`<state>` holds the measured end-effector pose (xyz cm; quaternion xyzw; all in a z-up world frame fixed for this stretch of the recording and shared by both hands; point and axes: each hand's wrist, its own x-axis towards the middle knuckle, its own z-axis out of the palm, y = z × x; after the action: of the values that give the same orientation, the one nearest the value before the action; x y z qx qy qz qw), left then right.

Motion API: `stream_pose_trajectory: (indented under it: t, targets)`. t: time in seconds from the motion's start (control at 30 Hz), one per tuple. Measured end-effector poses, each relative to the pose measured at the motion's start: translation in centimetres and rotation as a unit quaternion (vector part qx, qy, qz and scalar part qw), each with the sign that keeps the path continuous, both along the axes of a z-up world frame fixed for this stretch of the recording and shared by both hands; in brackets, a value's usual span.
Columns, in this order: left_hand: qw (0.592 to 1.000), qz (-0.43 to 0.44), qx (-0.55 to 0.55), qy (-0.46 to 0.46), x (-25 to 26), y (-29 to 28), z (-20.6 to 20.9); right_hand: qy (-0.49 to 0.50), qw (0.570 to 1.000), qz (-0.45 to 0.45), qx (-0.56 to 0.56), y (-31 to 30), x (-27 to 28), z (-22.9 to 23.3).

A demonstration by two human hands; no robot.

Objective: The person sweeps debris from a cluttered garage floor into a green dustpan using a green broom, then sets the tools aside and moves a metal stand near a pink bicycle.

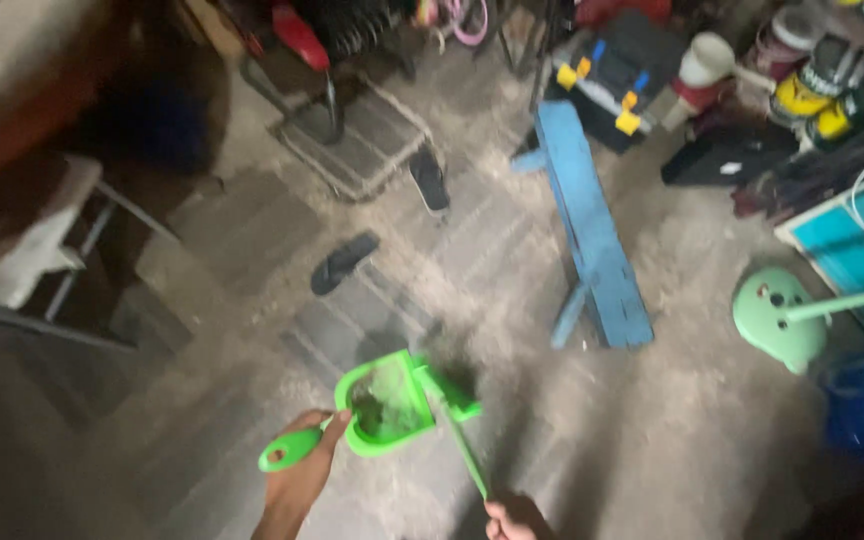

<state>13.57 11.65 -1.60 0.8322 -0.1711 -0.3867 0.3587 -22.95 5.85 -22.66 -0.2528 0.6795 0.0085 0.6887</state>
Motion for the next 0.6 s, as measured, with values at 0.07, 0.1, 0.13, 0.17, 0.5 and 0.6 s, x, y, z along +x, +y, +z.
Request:
stream_pose_trajectory:
  t: [0.07,0.1,0.13,0.17,0.5,0.6]
  targets:
    - [0.999,0.021,0.046,0.017,0.6,-0.2,1.0,0.006,0.998,0.052,-0.041,-1.1,-0.6,-0.7]
    - [0.999,0.021,0.044,0.011,1.3,-0.3,1.0,0.000,0.998,0.051,-0.043,-2.4,-0.8,-1.2]
    - [0.997,0.051,0.048,0.006,1.8,-0.4,0.9,-0.023,0.999,-0.013,-0.018,-3.5,-1.4,-1.4]
    - [0.995,0.082,0.052,0.000,2.4,-0.5,0.7,-0.046,0.996,-0.078,0.008,-4.8,-2.0,-1.8]
    - [0.988,0.091,0.122,-0.026,5.3,-8.8,0.3,0.134,0.925,0.264,-0.238,-30.3,-0.6,4.6]
    - [0.941,-0.074,0.069,-0.322,8.3,-13.0,-6.6,-0.341,0.850,0.131,-0.378,-34.2,-3.2,-13.6]
